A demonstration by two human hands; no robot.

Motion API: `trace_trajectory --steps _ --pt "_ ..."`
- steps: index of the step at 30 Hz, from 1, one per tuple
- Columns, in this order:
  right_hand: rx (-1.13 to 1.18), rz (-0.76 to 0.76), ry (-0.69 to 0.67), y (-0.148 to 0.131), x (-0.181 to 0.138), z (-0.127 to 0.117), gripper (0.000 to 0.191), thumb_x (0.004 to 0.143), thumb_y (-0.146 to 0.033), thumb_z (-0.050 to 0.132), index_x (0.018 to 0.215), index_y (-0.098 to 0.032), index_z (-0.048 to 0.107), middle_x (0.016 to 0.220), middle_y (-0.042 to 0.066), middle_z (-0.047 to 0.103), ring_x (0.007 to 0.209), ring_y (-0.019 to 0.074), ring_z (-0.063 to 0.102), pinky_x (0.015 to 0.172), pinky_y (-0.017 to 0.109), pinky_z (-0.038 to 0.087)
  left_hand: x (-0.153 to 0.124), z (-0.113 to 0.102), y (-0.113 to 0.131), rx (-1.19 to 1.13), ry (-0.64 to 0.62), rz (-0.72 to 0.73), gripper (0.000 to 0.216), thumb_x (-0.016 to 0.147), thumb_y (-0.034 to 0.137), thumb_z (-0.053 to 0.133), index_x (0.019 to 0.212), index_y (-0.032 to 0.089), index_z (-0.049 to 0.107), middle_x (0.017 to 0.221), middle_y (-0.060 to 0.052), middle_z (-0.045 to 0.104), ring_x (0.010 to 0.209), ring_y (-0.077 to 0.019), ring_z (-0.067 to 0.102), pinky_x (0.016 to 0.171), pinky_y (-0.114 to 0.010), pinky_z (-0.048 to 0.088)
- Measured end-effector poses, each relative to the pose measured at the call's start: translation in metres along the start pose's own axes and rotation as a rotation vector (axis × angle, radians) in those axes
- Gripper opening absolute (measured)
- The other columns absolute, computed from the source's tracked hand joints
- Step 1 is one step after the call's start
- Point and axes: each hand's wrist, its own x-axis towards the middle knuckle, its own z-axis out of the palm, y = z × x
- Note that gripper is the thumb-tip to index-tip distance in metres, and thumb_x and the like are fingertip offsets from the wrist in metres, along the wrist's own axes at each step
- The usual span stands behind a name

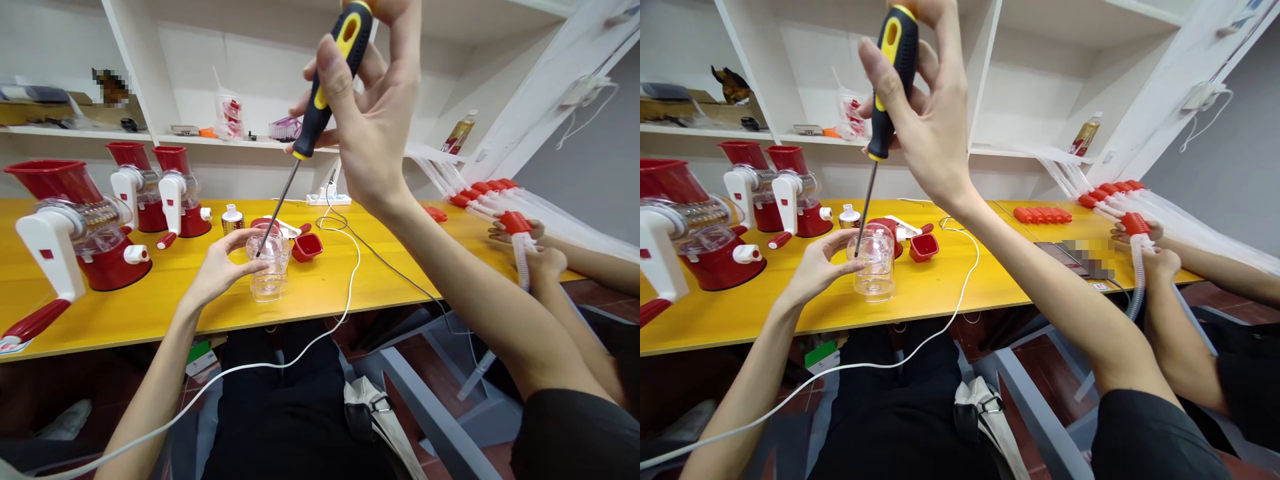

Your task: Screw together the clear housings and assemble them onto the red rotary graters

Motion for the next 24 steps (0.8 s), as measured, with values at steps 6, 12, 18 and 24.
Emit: trace_trajectory --steps 6,12,18,24 --pt "-0.066 0.168 -0.208 -0.009 0.007 0.016 0.031 0.095 -0.033 0.065 0.113 -0.035 0.041 0.114 -0.010 0.060 0.093 0.0042 0.066 0.069 0.015 0.070 0.000 0.002 0.001 -0.011 0.013 -0.014 0.068 0.065 0.051 0.092 0.123 0.023 0.070 0.134 -0.010 0.070 0.127 -0.0307 0.064 0.117 -0.051 0.045" --pt "-0.075 0.021 -0.172 0.018 0.020 0.022 0.031 0.087 -0.033 0.064 0.110 -0.035 0.044 0.115 -0.005 0.063 0.086 0.0124 0.075 0.038 0.014 0.057 0.001 0.004 0.002 -0.014 0.012 -0.023 0.065 0.067 0.049 0.091 0.122 0.022 0.069 0.135 -0.011 0.069 0.128 -0.0304 0.063 0.118 -0.052 0.043" --pt "-0.043 0.069 -0.089 0.017 0.026 0.013 0.032 0.090 -0.034 0.062 0.111 -0.031 0.039 0.094 -0.007 0.067 0.074 0.0124 0.074 0.040 0.017 0.056 0.001 0.004 -0.002 -0.001 0.028 -0.006 0.066 0.064 0.053 0.091 0.120 0.024 0.070 0.131 -0.008 0.072 0.123 -0.0295 0.066 0.115 -0.049 0.047" --pt "-0.178 0.091 -0.008 0.012 0.036 0.009 0.029 0.092 -0.029 0.054 0.111 -0.031 0.032 0.095 -0.004 0.068 0.078 0.0140 0.074 0.038 0.018 0.046 0.001 0.004 -0.003 0.009 0.026 -0.009 0.065 0.066 0.053 0.090 0.121 0.024 0.070 0.131 -0.008 0.072 0.123 -0.0286 0.067 0.112 -0.046 0.050"
